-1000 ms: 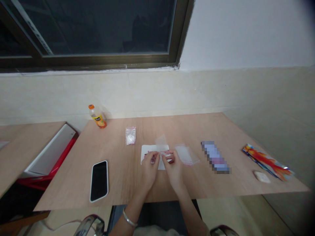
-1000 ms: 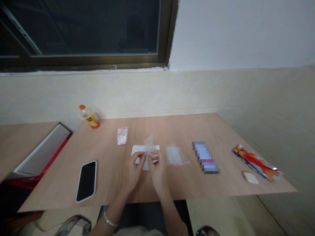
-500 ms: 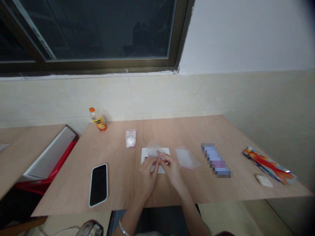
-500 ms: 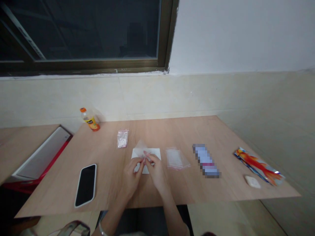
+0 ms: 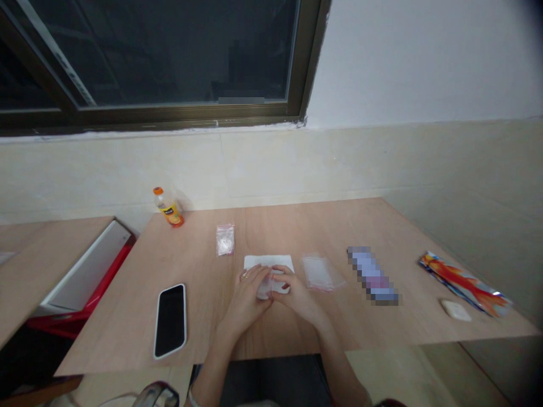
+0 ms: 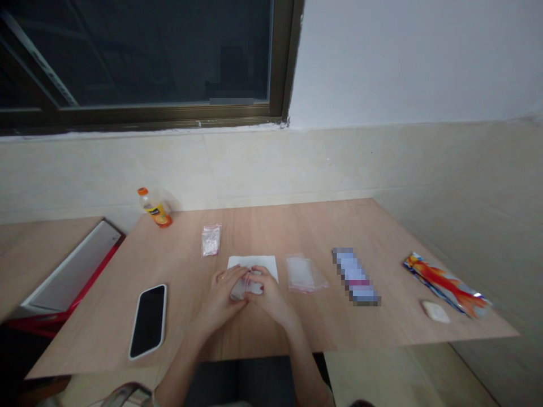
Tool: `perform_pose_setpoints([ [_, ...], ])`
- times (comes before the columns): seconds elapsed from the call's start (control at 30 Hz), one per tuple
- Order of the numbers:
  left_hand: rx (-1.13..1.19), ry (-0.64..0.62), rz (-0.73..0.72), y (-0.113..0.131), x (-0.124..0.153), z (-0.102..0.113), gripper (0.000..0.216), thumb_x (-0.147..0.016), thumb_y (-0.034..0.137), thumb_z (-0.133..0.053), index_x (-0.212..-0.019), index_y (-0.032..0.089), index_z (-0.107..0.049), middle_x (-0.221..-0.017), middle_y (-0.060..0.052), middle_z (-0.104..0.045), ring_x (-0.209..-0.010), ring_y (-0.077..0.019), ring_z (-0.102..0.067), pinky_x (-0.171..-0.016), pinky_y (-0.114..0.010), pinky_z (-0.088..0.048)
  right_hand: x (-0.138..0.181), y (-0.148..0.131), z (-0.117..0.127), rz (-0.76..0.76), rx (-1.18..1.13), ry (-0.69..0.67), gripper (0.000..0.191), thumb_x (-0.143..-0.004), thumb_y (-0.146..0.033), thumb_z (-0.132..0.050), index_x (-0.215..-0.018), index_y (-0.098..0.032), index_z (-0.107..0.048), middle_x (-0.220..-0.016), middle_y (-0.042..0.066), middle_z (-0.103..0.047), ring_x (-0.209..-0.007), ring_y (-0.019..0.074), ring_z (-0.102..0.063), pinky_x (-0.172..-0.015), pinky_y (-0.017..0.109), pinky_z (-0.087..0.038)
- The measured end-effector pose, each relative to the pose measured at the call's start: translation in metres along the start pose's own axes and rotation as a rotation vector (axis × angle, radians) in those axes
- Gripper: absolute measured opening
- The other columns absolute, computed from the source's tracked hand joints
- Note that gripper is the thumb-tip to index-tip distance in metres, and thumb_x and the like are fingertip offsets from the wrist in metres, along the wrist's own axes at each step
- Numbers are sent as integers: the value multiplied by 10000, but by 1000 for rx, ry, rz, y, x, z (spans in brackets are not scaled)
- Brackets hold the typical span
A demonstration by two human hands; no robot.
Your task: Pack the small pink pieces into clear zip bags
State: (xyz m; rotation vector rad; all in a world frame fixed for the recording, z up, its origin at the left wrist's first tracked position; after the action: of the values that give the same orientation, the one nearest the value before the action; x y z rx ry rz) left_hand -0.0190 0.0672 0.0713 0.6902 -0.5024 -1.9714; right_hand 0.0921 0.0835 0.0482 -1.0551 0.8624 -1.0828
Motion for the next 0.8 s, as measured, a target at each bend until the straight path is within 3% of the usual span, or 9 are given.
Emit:
perform_pose_setpoints([
  [0.13, -10, 95, 54, -19, 0, 12, 463, -735, 203, -662, -1173, 239, -520, -1184, -69, -621, -1137, -252, -536, -1015, -468, -292, -9, 6, 16, 46, -29, 164, 242, -839, -345, -529, -973, -253, -707, -1063, 72, -663, -981, 208, -609, -725, 310, -504],
  [0.23, 6, 193, 123, -38, 1, 21, 462, -722, 277, -700, -1147, 223, -529, -1120, -72, -643, -1069, -258, -572, -976, -466, -334, -16, 26, 27, 24, 79, 305, 221, -812, -321, -536, -887, -205, -708, -898, 74, -704, -760, 189, -635, -674, 314, -498],
  [0.33, 83, 264, 210, -55, 3, 25, 503, -691, 364, -731, -1124, 192, -541, -1024, -71, -655, -966, -249, -600, -887, -423, -417, -19, 44, 21, -13, 218, 322, 133, -736, -295, -610, -720, -184, -681, -741, 51, -678, -637, 175, -599, -627, 304, -481],
  [0.43, 182, 289, 255, -63, 5, 26, 510, -686, 383, -732, -1116, 185, -542, -935, -44, -645, -873, -216, -608, -804, -361, -467, -16, 55, 8, -44, 280, 313, 124, -686, -307, -674, -657, -190, -648, -697, 35, -639, -646, 187, -594, -607, 296, -466],
  [0.6, 202, 303, 265, -65, 7, 26, 526, -700, 366, -719, -1151, 179, -524, -883, -30, -640, -821, -200, -614, -761, -336, -483, -7, 68, -7, -112, 446, 335, 111, -709, -318, -676, -715, -212, -643, -772, 36, -623, -693, 198, -609, -589, 275, -446],
  [0.8, 51, 301, 209, -66, 8, 21, 493, -705, 336, -707, -1149, 196, -545, -1114, -91, -640, -1058, -260, -583, -930, -449, -410, -7, 77, -8, -118, 465, 334, 70, -722, -243, -653, -785, -215, -657, -821, 46, -622, -751, 216, -620, -628, 288, -460],
])
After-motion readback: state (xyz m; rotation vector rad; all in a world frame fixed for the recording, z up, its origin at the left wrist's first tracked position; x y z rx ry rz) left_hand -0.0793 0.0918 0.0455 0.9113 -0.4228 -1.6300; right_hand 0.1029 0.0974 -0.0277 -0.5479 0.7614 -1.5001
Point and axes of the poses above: each hand's wrist, its own x-axis away from the middle knuckle, its own z-axis out of the back of the hand, y = z × x, the point moved 9 cm from there along -x, towards the middle knuckle
